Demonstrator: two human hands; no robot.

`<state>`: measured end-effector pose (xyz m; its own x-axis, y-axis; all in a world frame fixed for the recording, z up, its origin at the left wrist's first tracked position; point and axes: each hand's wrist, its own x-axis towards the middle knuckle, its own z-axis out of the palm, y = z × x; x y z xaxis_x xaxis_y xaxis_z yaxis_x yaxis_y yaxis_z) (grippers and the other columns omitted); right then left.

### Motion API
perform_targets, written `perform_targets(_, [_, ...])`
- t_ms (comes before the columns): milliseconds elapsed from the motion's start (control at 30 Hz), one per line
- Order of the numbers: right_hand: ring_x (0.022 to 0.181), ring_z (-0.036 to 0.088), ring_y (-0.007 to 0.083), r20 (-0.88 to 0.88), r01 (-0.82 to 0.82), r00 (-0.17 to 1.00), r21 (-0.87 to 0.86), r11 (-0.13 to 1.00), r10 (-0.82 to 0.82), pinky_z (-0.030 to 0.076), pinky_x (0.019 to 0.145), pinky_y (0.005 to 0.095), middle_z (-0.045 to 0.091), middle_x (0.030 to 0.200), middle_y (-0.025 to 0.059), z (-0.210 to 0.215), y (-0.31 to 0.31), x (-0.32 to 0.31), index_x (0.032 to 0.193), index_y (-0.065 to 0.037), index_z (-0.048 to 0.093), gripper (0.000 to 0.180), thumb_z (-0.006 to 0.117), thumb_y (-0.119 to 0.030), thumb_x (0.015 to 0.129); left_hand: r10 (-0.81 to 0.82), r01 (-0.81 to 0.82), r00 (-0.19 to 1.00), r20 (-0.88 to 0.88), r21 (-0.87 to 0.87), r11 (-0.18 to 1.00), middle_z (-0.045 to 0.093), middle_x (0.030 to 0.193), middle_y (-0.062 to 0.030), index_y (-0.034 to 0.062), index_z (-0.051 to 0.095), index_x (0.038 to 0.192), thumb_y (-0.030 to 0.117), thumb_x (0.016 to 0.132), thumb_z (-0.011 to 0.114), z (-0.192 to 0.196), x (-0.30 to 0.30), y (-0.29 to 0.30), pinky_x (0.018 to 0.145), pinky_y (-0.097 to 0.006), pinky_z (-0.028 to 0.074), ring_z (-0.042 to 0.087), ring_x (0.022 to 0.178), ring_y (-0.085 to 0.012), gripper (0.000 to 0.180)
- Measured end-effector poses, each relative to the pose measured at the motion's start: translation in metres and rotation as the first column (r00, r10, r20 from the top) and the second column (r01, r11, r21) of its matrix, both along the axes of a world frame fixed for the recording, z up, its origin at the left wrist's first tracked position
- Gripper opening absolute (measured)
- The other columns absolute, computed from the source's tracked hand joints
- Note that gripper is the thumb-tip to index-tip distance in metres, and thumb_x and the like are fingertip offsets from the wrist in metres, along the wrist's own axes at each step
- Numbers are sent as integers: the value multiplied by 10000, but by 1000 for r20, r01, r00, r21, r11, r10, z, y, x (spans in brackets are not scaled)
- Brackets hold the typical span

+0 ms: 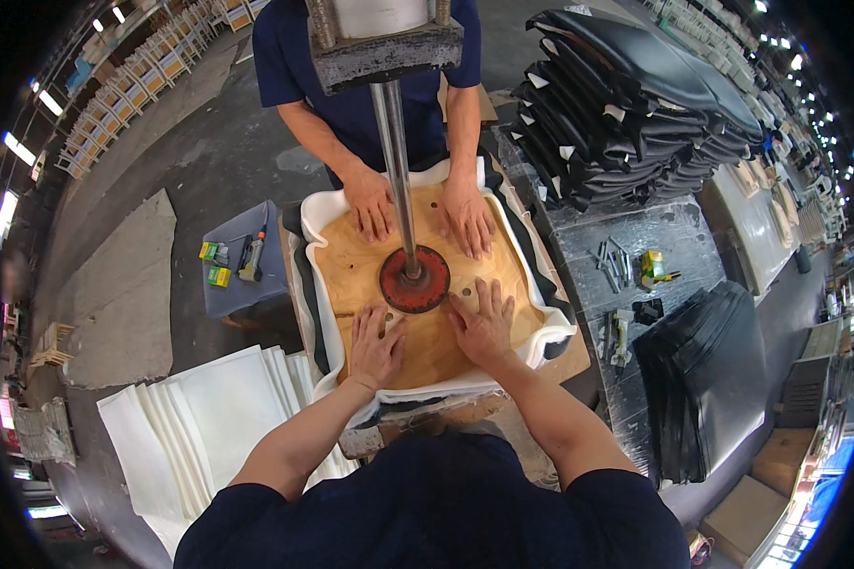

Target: The person staples fabric to the underside of a chair seat frame using a pneumatic staple gun while a coworker holds the seat on a press. The person then places a black fabric cover and a white nonwoven sheet over the seat and continues stapling the edges.

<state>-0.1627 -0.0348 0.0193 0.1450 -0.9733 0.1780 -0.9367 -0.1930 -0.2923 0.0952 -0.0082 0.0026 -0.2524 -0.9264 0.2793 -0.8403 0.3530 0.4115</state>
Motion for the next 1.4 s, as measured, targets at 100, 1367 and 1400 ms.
perform_targets(100, [1587,349,576,-16,10,1000,35,999,-9,306,1190,836,433,1693,242,2,-1,3,1511,-327,702,451,703,-381,1063,4,-4,1000,3,-7,1000,495,1636,-182,253,774,1381,241,986,741,-1,-1,1,1312,-651,281,378,1594,-484,396])
perform_targets(1367, [1694,244,469,-107,122,990,388,914,-87,286,1344,608,221,1841,276,14,-28,-47,1756,-38,322,856,616,-511,1106,80,-80,996,43,-1,997,380,1724,-278,-29,526,1588,360,988,752,-10,1,3,1340,-664,214,341,1615,-500,750])
perform_targets(1400, [1690,249,482,-104,112,992,434,894,-74,287,1349,595,214,1836,294,18,-28,-47,1759,-28,307,903,634,-537,1089,74,-75,996,47,21,997,366,1735,-280,-29,515,1600,373,987,758,-10,2,3,1340,-674,205,332,1621,-505,773])
